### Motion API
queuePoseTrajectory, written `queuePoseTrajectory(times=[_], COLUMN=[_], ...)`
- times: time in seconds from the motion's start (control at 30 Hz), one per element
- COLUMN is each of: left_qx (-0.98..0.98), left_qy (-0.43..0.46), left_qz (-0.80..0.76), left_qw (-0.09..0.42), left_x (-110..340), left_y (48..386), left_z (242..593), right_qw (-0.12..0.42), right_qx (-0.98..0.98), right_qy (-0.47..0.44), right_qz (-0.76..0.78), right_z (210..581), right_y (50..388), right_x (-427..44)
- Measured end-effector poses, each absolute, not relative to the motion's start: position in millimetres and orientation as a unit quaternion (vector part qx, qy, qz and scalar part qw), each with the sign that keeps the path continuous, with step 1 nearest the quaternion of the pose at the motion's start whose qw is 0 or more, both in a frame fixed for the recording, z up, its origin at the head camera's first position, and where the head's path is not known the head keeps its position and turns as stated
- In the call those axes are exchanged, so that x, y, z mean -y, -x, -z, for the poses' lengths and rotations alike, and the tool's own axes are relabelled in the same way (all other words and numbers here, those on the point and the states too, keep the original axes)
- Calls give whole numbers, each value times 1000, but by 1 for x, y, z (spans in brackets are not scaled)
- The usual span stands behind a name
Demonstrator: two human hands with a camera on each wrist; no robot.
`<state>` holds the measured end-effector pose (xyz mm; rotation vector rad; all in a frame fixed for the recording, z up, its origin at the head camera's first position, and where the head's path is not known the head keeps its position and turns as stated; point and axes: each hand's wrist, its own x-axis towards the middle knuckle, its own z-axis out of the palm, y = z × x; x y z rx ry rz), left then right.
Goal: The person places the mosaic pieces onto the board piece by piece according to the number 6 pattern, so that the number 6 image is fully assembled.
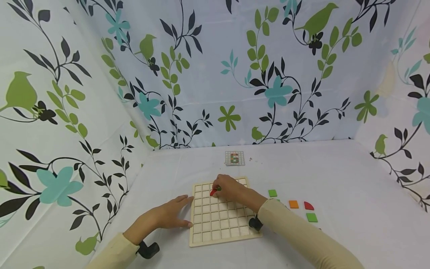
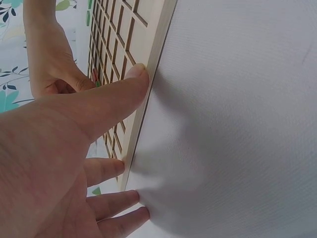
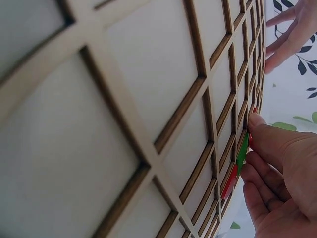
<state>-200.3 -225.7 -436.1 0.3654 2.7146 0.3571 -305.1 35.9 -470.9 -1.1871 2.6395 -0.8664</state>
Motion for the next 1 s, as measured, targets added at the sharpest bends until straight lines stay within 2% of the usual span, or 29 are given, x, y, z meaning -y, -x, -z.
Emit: queuePoseTrajectory(times=[0.33,0.63,1.0], left_qx=[-965,-964,-965], left_qy=[-135,-137,-125], left_qz=[-127,-136,-131], left_qw=[186,185,191], left_x=[226,227,226], left_y=[202,201,203], left_z=[439,440,441], right_qw=[63,36,43], right_qx=[-877,-876,-867], right_qy=[386,399,381], right_qz=[279,268,318], right_z=[471,469,457], right_y=[303,298,299], right_x=[-35,-39,-74])
